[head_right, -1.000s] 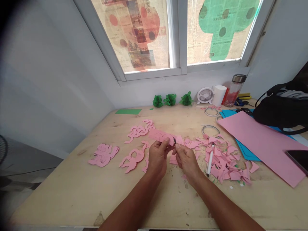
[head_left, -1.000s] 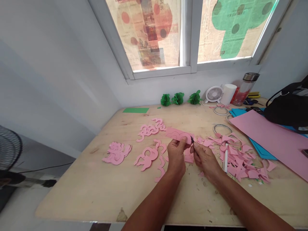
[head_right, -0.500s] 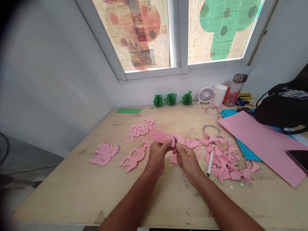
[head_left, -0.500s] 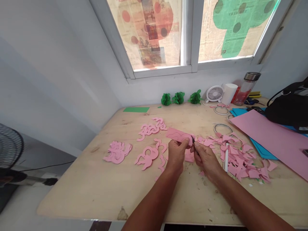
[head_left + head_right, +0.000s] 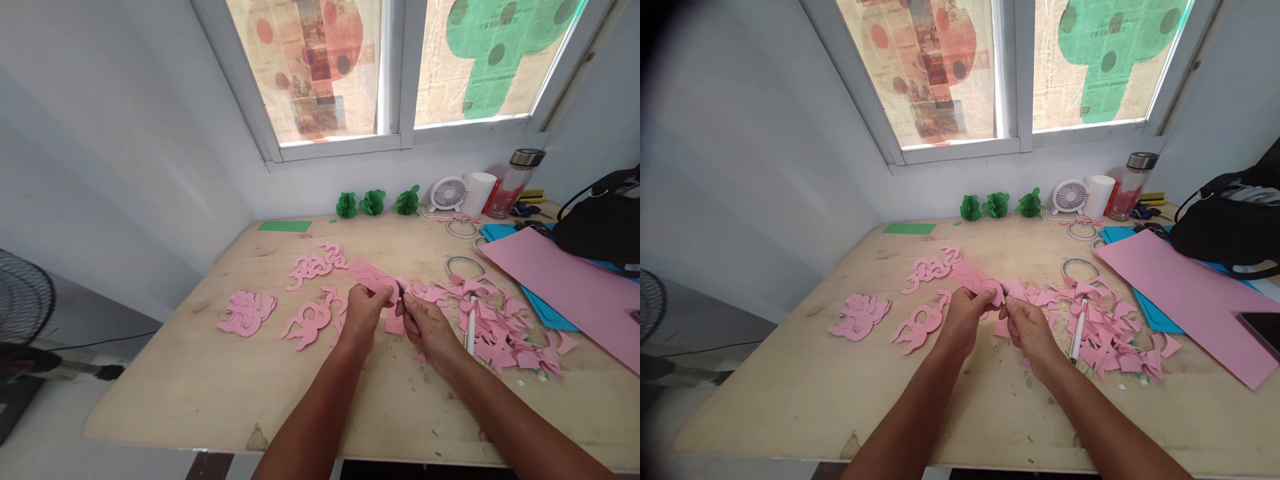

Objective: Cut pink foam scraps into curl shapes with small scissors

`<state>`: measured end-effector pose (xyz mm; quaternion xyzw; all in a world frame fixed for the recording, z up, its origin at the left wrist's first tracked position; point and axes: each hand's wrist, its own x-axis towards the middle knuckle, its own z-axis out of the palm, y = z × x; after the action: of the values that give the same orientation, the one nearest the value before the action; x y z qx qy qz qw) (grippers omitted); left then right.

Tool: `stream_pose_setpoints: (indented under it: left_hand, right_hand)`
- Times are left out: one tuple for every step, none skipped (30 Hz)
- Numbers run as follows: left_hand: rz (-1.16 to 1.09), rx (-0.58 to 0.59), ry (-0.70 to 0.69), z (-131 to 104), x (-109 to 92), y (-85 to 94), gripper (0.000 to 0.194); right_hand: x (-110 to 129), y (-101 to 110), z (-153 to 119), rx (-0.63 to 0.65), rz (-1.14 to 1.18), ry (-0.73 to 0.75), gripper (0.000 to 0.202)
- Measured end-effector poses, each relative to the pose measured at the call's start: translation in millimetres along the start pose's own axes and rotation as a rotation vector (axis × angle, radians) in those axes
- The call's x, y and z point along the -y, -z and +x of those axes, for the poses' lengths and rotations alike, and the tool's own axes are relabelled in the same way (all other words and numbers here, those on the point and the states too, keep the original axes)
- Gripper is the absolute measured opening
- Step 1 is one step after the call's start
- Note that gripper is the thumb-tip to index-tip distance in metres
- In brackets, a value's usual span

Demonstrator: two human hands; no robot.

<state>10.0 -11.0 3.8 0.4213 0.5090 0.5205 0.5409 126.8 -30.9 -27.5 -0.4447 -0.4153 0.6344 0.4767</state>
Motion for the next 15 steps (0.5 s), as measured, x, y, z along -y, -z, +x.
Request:
stream_pose_setpoints:
  left_hand:
    - [-0.001, 0.005, 0.002, 0.4, 0.0, 0.6, 0.023]
    - [-0.006, 0.006, 0.002, 0.8, -0.1, 1.0, 0.022]
    - [-0.016, 0.004, 0.003, 1.2, -0.1, 1.2, 0.022]
    - [-0.030, 0.001, 0.003, 1.4, -0.2, 1.2, 0.021]
    - [-0.045, 0.002, 0.002, 1.6, -0.3, 1.1, 0.019]
    - [-0.060, 0.002, 0.002, 1.6, -0.4, 0.8, 0.018]
    - [-0.073, 0.005, 0.003, 1.5, -0.4, 0.4, 0.017]
    - [-0.084, 0.009, 0.005, 1.3, -0.4, 0.0, 0.016]
    - [-0.094, 0.010, 0.006, 1.1, -0.4, -0.4, 0.016]
    - [-0.104, 0.006, 0.007, 0.8, -0.4, -0.8, 0.015]
    - [-0.111, 0.001, 0.007, 0.5, -0.4, -1.3, 0.014]
    - [-0.115, -0.006, 0.006, 0.2, -0.4, -1.6, 0.014]
    - [-0.113, -0.009, 0.004, -0.1, -0.5, -2.0, 0.014]
    - [-0.105, -0.008, 0.001, -0.4, -0.6, -2.2, 0.015]
    - [-0.093, 0.000, -0.002, -0.7, -0.7, -2.4, 0.016]
  right_hand:
    - [0.2, -0.3, 0.0, 0.002, -0.003, -0.001, 0.037]
    - [0.4, -0.6, -0.1, 0.002, -0.004, -0.002, 0.038]
    - [0.6, -0.8, -0.2, 0.003, -0.003, -0.002, 0.038]
    - [0.6, -1.0, -0.2, 0.006, -0.001, -0.003, 0.038]
    - [0.5, -1.1, -0.3, 0.006, 0.001, -0.004, 0.037]
    - [0.2, -1.0, -0.2, 0.007, 0.001, -0.005, 0.037]
    - [-0.1, -0.9, -0.2, 0.006, -0.001, -0.007, 0.037]
    - [-0.4, -0.8, 0.0, 0.003, -0.005, -0.008, 0.037]
    - [-0.7, -0.6, 0.2, 0.002, -0.009, -0.009, 0.037]
    - [-1.0, -0.5, 0.4, -0.001, -0.012, -0.009, 0.037]
    - [-1.1, -0.5, 0.6, -0.003, -0.012, -0.008, 0.038]
    - [-1.0, -0.5, 0.7, -0.005, -0.009, -0.009, 0.038]
    - [-0.9, -0.6, 0.7, -0.007, -0.005, -0.011, 0.038]
    - [-0.7, -0.7, 0.6, -0.009, 0.000, -0.013, 0.038]
    - [-0.5, -0.8, 0.4, -0.011, 0.004, -0.014, 0.038]
